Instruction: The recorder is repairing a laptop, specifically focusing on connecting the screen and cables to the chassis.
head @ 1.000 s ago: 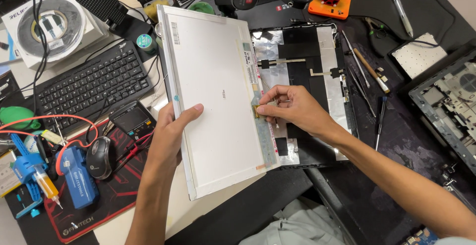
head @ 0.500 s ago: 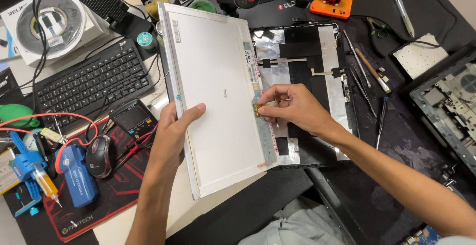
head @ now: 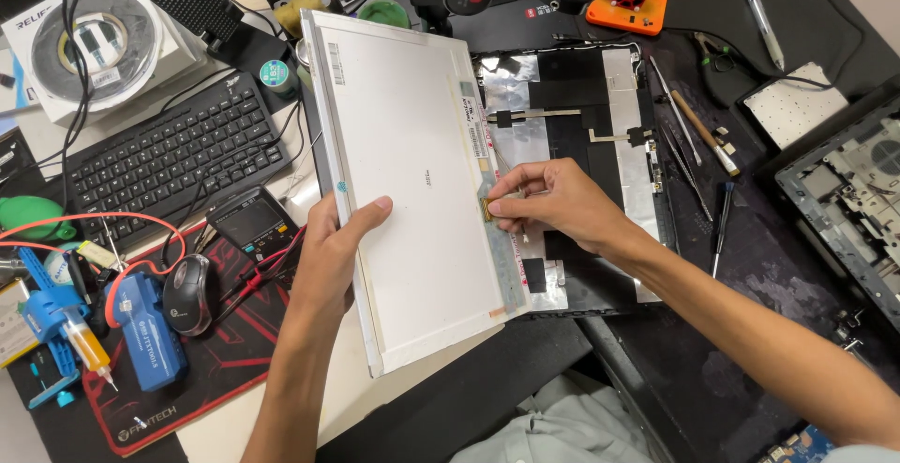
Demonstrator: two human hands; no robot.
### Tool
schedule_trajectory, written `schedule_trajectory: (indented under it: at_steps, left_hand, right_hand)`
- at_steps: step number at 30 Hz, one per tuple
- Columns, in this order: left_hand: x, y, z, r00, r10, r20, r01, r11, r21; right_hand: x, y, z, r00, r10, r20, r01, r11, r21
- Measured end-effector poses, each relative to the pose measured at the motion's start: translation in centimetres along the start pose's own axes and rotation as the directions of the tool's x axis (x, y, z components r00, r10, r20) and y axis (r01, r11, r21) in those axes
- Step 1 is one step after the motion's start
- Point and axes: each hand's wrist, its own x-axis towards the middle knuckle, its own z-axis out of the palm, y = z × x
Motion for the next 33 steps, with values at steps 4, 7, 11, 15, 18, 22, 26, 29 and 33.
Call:
schedule_trajectory:
  at_steps: [4,7,11,15,18,22,26,29,33]
  left_hand:
    - [0.1,-0.5,-0.3,1.0,0.016,0.014,-0.016,0.998,0.056]
    - [0.2,-0.3,-0.1,0.999,0.029,0.034,-0.03,0.999,0.036]
    - [0.2,-0.3,0.0,1.0,0.022,0.012,-0.023,0.999,0.041]
    - [0.2,-0.1,-0.2,1.0,0.01,0.016,-0.011,1.0,0.014]
    - [0.2,0.1,-0.1,0.999,-0.031,-0.013,0.031,0.999,0.009]
    - [0.3,0.0,-0.1,0.996,-0.068,-0.056,0.069,0.998,0.014]
    - [0.2,-0.5,0.1,0.999,-0.038,-0.03,0.036,0.998,-0.056]
    - [0.0,-0.4,0.6,0.998,-0.017,-0.058,0.014,0.999,-0.051]
    - [-0.2,-0.1,0.9,0.994,-0.04,-0.099,0.04,0.999,-0.005]
  right_hand:
    - [0.2,0.4,-0.2,0.999,0.03,0.02,-0.031,0.999,0.036]
    - [0.2,0.6,-0.3,1.0,0.007,0.016,-0.007,1.0,0.017]
    - [0.1,0.4,-0.3,0.999,-0.015,0.035,0.014,0.999,0.043]
    - [0.3,0.5,-0.2,1.0,0.008,0.022,-0.008,1.0,0.023]
    - [0.4,0.5,-0.2,1.0,-0.016,0.017,0.016,1.0,0.015]
    - [0.4,0.3,-0.2,1.0,-0.016,-0.01,0.016,0.999,-0.033]
    - [0.5,0.1,-0.3,1.0,-0.015,-0.013,0.015,1.0,-0.025]
    - [0.7,0.4,-0.5,0.999,0.051,-0.018,-0.051,0.999,0.011]
    - [1.1,1.0,-0.9,0.997,0.076,-0.007,-0.075,0.995,0.061]
